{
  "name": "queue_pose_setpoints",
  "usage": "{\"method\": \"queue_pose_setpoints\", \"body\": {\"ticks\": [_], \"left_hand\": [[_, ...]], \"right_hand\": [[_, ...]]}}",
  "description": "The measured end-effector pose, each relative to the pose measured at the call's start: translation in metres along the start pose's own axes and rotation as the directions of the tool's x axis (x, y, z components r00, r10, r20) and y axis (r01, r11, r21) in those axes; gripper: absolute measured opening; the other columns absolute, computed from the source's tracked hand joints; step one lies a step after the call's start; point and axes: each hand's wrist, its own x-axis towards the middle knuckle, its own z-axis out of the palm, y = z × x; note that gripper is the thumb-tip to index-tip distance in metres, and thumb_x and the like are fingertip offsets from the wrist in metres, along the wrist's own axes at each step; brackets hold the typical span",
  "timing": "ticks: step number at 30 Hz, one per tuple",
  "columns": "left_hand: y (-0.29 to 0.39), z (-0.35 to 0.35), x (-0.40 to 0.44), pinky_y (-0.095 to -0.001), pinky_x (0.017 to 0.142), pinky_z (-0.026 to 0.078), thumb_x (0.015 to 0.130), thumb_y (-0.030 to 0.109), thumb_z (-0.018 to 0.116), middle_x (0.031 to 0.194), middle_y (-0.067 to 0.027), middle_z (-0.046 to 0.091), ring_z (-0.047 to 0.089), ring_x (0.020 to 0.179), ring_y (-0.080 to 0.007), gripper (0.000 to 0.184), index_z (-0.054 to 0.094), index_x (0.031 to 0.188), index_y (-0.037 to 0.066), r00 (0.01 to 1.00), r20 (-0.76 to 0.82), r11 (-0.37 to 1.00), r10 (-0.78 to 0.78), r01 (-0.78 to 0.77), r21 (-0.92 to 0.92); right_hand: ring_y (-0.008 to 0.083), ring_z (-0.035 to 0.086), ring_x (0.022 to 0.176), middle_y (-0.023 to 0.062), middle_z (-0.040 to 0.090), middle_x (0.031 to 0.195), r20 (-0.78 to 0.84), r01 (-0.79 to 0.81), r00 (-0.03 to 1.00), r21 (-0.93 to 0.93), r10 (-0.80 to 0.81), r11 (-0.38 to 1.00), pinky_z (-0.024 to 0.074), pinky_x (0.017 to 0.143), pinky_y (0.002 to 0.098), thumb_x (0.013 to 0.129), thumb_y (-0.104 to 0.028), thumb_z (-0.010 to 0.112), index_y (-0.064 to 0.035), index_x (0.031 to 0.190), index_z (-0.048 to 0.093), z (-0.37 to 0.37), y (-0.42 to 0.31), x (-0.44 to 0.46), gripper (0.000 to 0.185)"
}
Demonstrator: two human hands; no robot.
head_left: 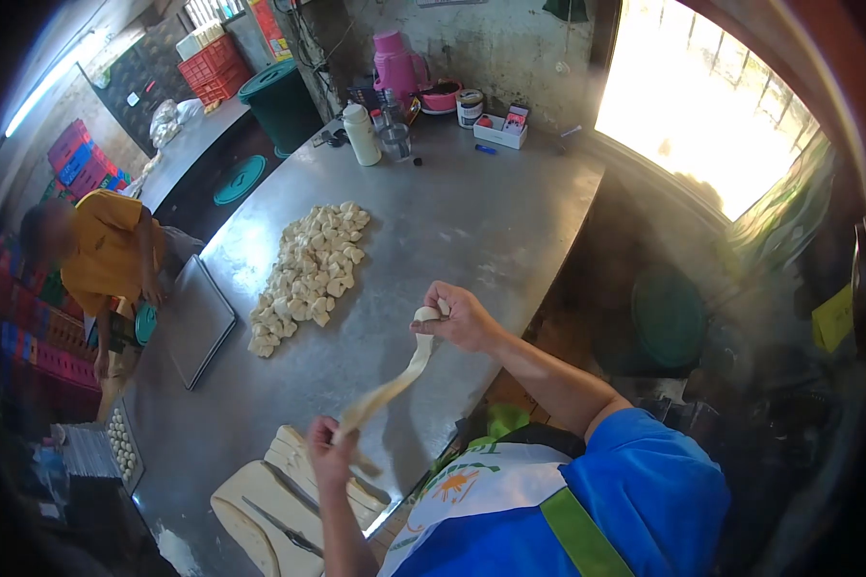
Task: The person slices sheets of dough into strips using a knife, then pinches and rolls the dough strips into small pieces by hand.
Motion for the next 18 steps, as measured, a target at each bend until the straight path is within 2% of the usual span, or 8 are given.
{"method": "queue_pose_setpoints", "body": {"ticks": [3,6,7,9,10,12,15,18], "left_hand": [[0.077,-0.014,0.008,-0.0247,0.055,0.040,0.074,-0.010,0.064,0.070,0.0028,0.051,0.051,0.062,-0.0095,0.026,0.049,0.076,0.011,0.978,0.062,0.969,0.200,-0.206,0.138],[0.094,-0.036,0.011,-0.0360,0.064,0.047,0.062,-0.009,0.060,0.070,-0.0099,0.053,0.056,0.068,-0.0279,0.014,0.056,0.066,0.004,0.732,0.469,0.300,0.494,-0.650,0.698],[0.081,-0.048,0.012,-0.0360,0.064,0.047,0.062,-0.009,0.060,0.070,-0.0099,0.053,0.056,0.068,-0.0279,0.014,0.056,0.066,0.004,0.731,0.469,0.305,0.496,-0.653,0.694],[0.029,-0.077,0.017,-0.0420,0.073,0.050,0.066,-0.003,0.069,0.078,-0.0106,0.062,0.061,0.081,-0.0313,0.015,0.068,0.078,0.004,0.819,0.572,0.391,-0.042,-0.514,0.764],[0.007,-0.088,0.023,-0.0426,0.091,0.050,0.068,0.011,0.080,0.108,-0.0162,0.067,0.060,0.105,-0.0359,0.041,0.070,0.108,0.005,0.718,0.561,0.339,-0.413,-0.451,0.826],[-0.016,-0.062,0.017,-0.0441,0.096,0.049,0.070,0.028,0.083,0.127,-0.0159,0.059,0.060,0.113,-0.0320,0.059,0.063,0.121,0.007,0.844,0.536,0.385,0.020,-0.502,0.775],[0.008,-0.015,0.034,-0.0407,0.108,0.040,0.077,0.024,0.081,0.147,-0.0172,0.044,0.047,0.132,-0.0303,0.073,0.048,0.139,0.001,0.727,0.650,0.809,0.222,-0.509,0.293],[-0.032,0.001,0.033,-0.0394,0.106,0.041,0.079,0.023,0.079,0.144,-0.0162,0.046,0.049,0.129,-0.0287,0.071,0.047,0.138,0.002,0.746,0.601,0.809,0.288,-0.525,0.264]], "right_hand": [[0.0054,0.052,0.072,-0.0020,0.059,0.076,-0.078,-0.047,0.996,-0.106,0.038,0.993,0.0446,0.062,0.0249,0.080,-0.016,0.084,-0.0081,0.083,0.051,0.017,0.009,-0.003,0.034],[0.0098,0.054,0.074,0.0015,0.059,0.078,-0.098,-0.085,0.993,-0.175,0.069,0.981,0.0454,0.063,0.0286,0.078,-0.019,0.085,-0.0074,0.082,0.051,0.027,0.007,-0.013,0.036],[0.0133,0.055,0.076,0.0035,0.058,0.079,-0.075,0.043,0.995,-0.282,-0.067,0.958,0.0458,0.064,0.0304,0.076,-0.020,0.086,-0.0069,0.081,0.052,0.034,0.004,-0.018,0.037],[0.0169,0.056,0.078,0.0054,0.058,0.081,-0.038,0.167,0.980,-0.383,-0.196,0.908,0.0462,0.065,0.0322,0.074,-0.020,0.086,-0.0064,0.081,0.052,0.054,-0.002,-0.029,0.038],[0.0206,0.057,0.081,0.0074,0.057,0.085,0.101,0.275,0.962,-0.340,-0.255,0.899,0.0467,0.067,0.0333,0.074,-0.018,0.085,-0.0063,0.082,0.053,0.067,-0.005,-0.034,0.036],[0.0257,0.058,0.083,0.0094,0.057,0.089,0.282,0.396,0.899,-0.190,-0.336,0.898,0.0472,0.070,0.0365,0.074,-0.011,0.080,-0.0053,0.083,0.054,0.100,-0.016,-0.042,0.028],[0.0244,0.062,0.094,0.0095,0.060,0.104,0.319,0.381,0.868,0.066,-0.381,0.922,0.0490,0.073,0.0337,0.078,-0.008,0.076,-0.0056,0.093,0.060,0.150,-0.040,-0.061,0.022],[0.0185,0.063,0.089,0.0068,0.063,0.096,0.263,0.416,0.861,0.131,-0.436,0.900,0.0489,0.072,0.0315,0.083,-0.010,0.074,-0.0047,0.091,0.061,0.177,-0.063,-0.068,0.017]]}}
